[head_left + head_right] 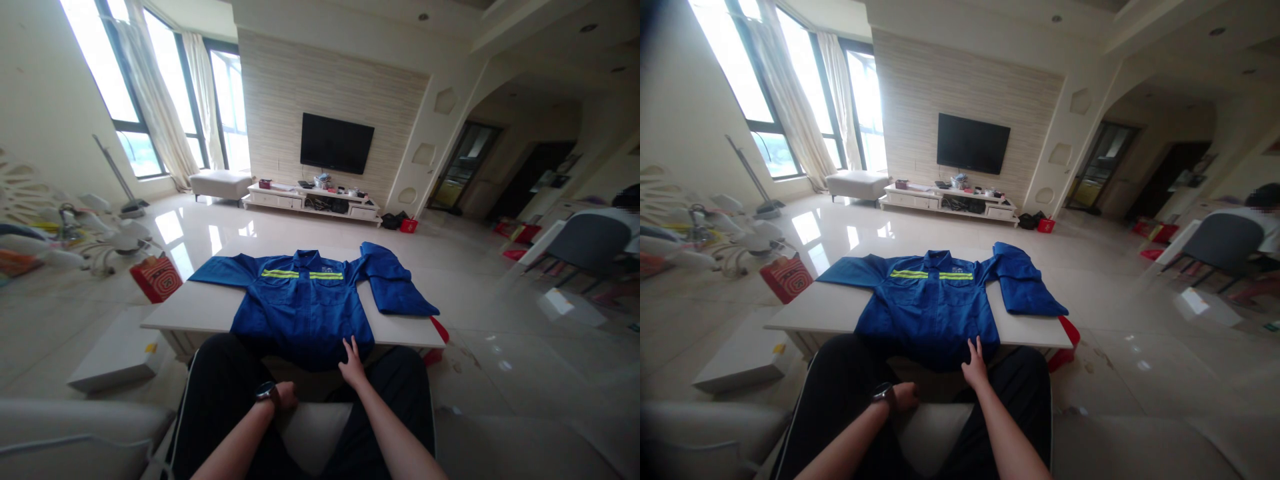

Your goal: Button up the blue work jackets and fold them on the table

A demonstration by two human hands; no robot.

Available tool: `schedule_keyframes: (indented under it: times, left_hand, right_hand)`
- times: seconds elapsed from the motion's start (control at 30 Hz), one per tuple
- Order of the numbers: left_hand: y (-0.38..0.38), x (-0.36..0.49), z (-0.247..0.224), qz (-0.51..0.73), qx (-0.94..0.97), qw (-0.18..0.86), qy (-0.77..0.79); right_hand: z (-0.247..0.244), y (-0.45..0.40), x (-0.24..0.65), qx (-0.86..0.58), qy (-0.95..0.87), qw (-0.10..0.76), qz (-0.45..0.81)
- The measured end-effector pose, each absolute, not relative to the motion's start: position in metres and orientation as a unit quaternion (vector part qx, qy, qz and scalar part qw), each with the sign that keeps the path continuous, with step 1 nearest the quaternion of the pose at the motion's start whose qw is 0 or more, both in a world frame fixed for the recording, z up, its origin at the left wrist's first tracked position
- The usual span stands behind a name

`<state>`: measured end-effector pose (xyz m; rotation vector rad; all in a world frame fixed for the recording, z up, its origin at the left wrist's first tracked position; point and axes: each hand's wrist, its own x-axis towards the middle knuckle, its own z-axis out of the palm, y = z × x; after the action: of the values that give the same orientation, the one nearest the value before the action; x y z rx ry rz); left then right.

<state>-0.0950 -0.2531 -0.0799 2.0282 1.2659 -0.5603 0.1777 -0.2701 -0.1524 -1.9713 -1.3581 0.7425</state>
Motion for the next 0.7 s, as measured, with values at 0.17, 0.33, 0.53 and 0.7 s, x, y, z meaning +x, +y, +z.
schedule_keyframes:
  times: [0.17,0.33,0.53,0.7]
  left_hand:
    - [-0.2527,-0.095,-0.0806,-0.215,0.777,0.338,0.485]
    - [-0.2527,-0.0961,-0.0796,-0.215,0.774,0.344,0.486]
    - [-0.2527,-0.0959,-0.0814,-0.213,0.775,0.342,0.486]
    - [-0.2512,-0.0939,-0.0851,-0.218,0.777,0.338,0.485]
  right_hand:
    - [-0.1532,-0.2695,0.1779,-0.748,-0.513,0.313,0.283]
    - [-0.154,-0.2699,0.1771,-0.748,-0.514,0.314,0.279]
    - [-0.1543,-0.2693,0.1771,-0.75,-0.515,0.31,0.276]
    - [-0.1556,-0.2686,0.1773,-0.746,-0.516,0.315,0.278]
